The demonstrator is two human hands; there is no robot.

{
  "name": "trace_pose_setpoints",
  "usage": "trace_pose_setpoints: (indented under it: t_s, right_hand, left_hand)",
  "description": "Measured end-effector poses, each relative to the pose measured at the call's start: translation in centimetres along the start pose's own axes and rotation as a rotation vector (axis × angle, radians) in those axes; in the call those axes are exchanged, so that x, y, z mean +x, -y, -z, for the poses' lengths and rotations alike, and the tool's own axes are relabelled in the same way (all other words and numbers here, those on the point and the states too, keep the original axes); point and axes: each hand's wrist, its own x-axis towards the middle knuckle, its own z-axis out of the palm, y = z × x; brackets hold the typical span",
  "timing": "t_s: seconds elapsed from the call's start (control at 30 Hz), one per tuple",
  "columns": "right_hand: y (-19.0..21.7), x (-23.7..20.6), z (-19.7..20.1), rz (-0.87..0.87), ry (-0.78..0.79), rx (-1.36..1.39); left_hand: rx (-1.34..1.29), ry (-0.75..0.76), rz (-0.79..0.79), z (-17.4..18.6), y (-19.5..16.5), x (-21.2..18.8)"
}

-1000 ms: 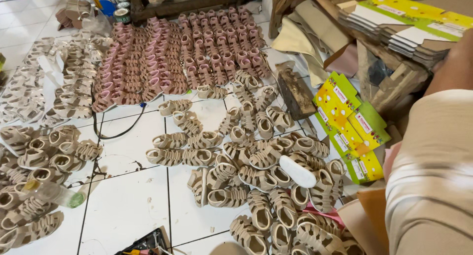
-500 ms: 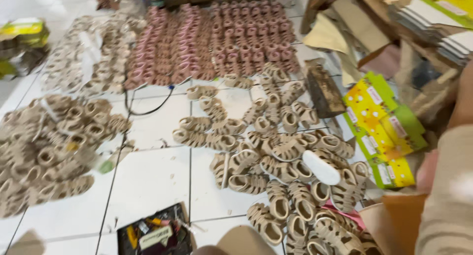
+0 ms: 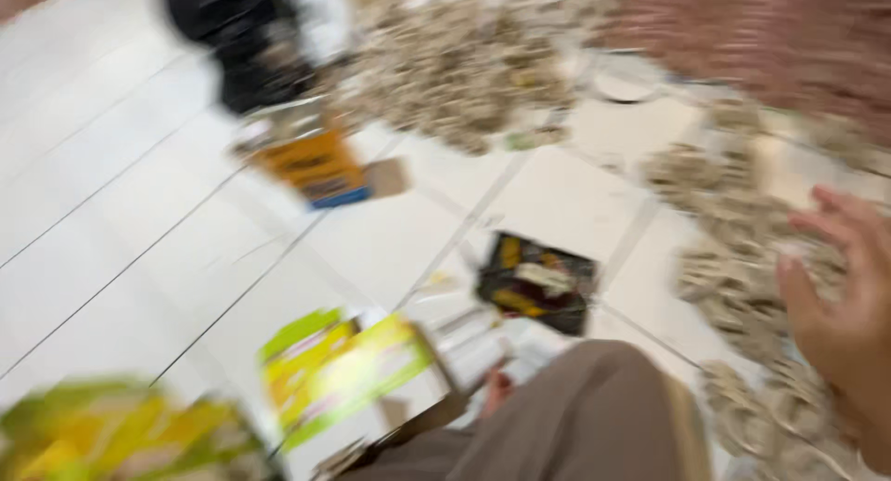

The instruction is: The person sits on the floor and assembles flat-packed cardboard boxes by folding the flaps and inserting them into slots. They handle multiple boxes, stacking them as they are completed, and also apply a sticker to one of the boxes.

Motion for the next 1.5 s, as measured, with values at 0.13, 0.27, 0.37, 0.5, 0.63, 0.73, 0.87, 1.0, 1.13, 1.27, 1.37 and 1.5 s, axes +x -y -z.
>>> trace_pose_setpoints:
  t_s: [0.13, 0.27, 0.37, 0.5, 0.63, 0.73, 0.87, 1.0, 1.13, 1.27, 1.37, 1.5]
  right_hand:
    - [11.9, 0.6, -9.7, 0.172, 0.331, 0.281]
    - [22.7, -1.6, -20.1, 0.336, 0.535, 0.581]
    - [30.4, -4.6, -28.1, 0.236, 0.839, 0.889]
    - [40.8, -9.6, -37.5, 0.032, 1.339, 1.157]
    - [47.9, -13.0, -42.2, -0.23, 1.538, 1.151]
    - [50.8, -14.3, -43.2, -0.473, 1.618, 1.134]
    - [52.1, -14.4, -43.1, -0.352, 1.602, 1.12]
    - [51.7, -14.2, -42.9, -0.315, 1.627, 1.216]
    - [51.1, -14.3, -42.8, -0.297, 1.637, 1.255]
    - [50.7, -13.9, -42.9, -0.255, 1.591, 1.218]
    - [50.3, -13.5, -43.0, -0.231, 1.543, 1.147]
    - [49.1, -13.6, -42.5, -0.271, 1.522, 1.137]
  left_hand:
    - [0.006, -0.017, 0.181, 2.1, 7.0, -0.8]
    - [-0.037, -0.071, 0.211, -0.3, 7.9, -1.8]
    - [0.012, -0.043, 0.36, -1.2, 6.3, -2.6]
    - [-0.042, -0.056, 0.454, 0.2, 3.5, -3.4]
    - [-0.154, -0.101, 0.421, 1.8, 2.1, -4.0]
    - [-0.229, -0.046, 0.379, 2.2, 2.7, -4.3]
    - [-0.34, -0.008, 0.216, 2.3, 6.3, -3.8]
    - [-0.466, 0.067, 0.2, 1.4, 11.1, -1.9]
    - [-0.728, -0.117, 0.23, -2.0, 12.6, -0.9]
    - [-1.219, -0.256, 0.324, -4.2, 11.8, -0.4]
    - [-1.326, -0.377, 0.351, -4.6, 10.2, -0.3]
    - [-1.425, -0.203, 0.299, -3.5, 9.2, -1.4]
